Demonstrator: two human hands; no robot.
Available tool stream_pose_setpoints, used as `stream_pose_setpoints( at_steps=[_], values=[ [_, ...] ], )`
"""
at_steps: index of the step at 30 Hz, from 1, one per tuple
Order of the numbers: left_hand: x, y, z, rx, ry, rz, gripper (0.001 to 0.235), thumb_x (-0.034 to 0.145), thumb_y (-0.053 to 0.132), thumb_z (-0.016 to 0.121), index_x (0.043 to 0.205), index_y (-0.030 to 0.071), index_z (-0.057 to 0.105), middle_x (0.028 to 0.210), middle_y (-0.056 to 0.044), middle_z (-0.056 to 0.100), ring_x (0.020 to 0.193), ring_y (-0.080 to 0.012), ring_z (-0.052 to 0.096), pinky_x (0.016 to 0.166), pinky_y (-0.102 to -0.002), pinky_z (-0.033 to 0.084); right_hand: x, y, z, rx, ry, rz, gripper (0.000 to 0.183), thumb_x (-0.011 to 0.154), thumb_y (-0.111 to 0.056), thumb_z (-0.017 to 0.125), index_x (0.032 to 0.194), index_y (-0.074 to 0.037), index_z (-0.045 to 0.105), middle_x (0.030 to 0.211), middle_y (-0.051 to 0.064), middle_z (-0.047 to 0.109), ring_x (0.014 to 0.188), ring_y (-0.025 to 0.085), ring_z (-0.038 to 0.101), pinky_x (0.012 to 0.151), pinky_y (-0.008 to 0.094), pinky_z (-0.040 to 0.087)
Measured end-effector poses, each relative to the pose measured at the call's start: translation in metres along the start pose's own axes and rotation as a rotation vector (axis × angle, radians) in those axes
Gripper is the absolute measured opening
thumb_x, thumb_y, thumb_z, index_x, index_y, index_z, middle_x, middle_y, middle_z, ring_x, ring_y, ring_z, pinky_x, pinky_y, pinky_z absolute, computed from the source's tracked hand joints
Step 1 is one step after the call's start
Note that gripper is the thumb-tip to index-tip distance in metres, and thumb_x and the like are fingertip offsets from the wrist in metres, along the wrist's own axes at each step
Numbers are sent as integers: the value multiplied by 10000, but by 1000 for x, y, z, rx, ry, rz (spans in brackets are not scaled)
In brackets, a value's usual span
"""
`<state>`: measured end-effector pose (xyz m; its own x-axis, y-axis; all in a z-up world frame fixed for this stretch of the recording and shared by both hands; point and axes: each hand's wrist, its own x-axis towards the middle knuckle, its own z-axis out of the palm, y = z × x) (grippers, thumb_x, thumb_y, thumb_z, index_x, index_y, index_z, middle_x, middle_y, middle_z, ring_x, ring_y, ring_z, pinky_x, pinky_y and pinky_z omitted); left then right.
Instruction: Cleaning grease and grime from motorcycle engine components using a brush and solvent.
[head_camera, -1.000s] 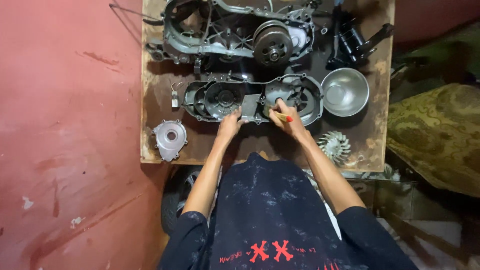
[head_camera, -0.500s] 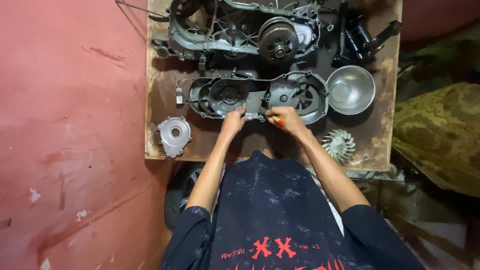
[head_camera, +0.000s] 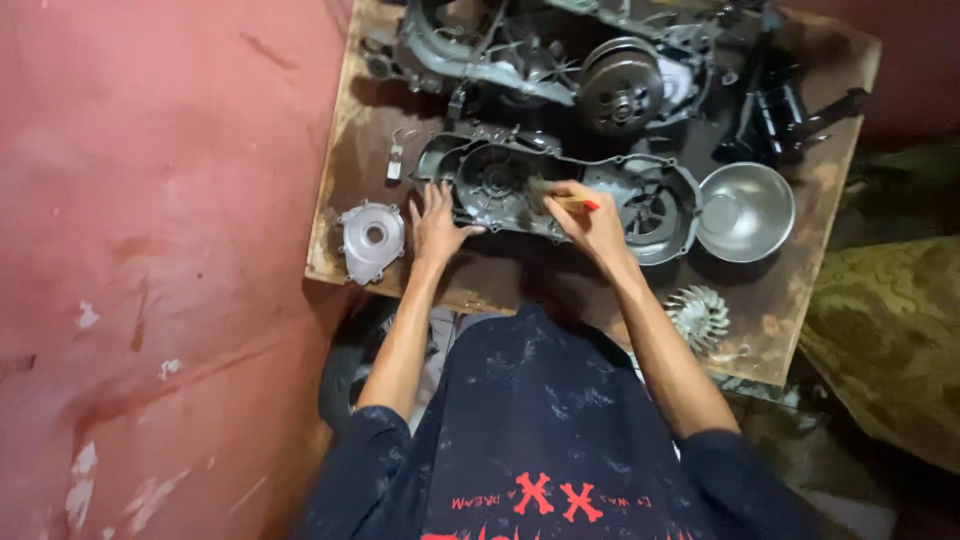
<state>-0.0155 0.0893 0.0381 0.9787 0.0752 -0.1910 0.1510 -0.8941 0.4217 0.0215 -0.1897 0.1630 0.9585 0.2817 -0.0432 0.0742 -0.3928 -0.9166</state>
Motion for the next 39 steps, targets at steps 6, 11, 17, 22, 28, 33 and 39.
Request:
stream_pose_setpoints(
  at_steps=[6,11,17,22,28,33,39],
  values=[
    [5,10,-8,11,-43,-102,1080,816,556,780,1635,227,158,1567,-239,397,1530,-359,269,1138,-760,173,67,54,79,-62,8,50,289,943,-192,758,1176,-21,744,959,131,789,815,121,715,758,291,560],
    [2,13,-7,-23,4,-145,1015,821,523,769,1615,337,165,1555,-223,448,1505,-353,314,1094,-789,242,62,122,136,26,-34,-172,290,977,-172,708,1209,2,721,924,161,767,751,130,675,716,319,545],
    [0,9,-1,-12,-19,-122,983,867,466,761,1631,336,155,1546,-215,453,1524,-350,306,1099,-800,248,74,95,126,-126,-165,-218,242,969,-144,691,1143,19,733,765,138,701,591,131,572,555,326,475],
    [-4,8,0,-65,4,-124,954,877,434,742,1623,335,157,1602,-218,380,1541,-332,249,1067,-815,245,92,133,127,-118,-356,-249,143,972,-130,685,983,1,742,772,161,669,619,141,563,566,331,451],
    [-5,13,2,-117,10,-115,973,862,494,743,1618,333,152,1634,-186,336,1566,-325,204,1073,-821,235,76,121,108,-186,-356,-282,97,935,-73,686,988,2,720,777,189,680,611,187,597,606,321,500],
    [-1,6,10,-91,-30,-150,955,896,466,719,1641,340,134,1664,-204,274,1579,-343,183,1077,-815,250,58,119,115,-77,-168,-195,227,882,-76,713,1097,-34,773,942,158,776,766,226,698,716,349,550],
    [3,6,11,-136,-26,-145,994,880,473,751,1629,350,109,1670,-217,224,1571,-355,167,1084,-772,283,28,89,82,-237,-128,-163,121,970,-120,656,970,-29,736,959,158,749,848,302,743,742,357,583]
  ],
)
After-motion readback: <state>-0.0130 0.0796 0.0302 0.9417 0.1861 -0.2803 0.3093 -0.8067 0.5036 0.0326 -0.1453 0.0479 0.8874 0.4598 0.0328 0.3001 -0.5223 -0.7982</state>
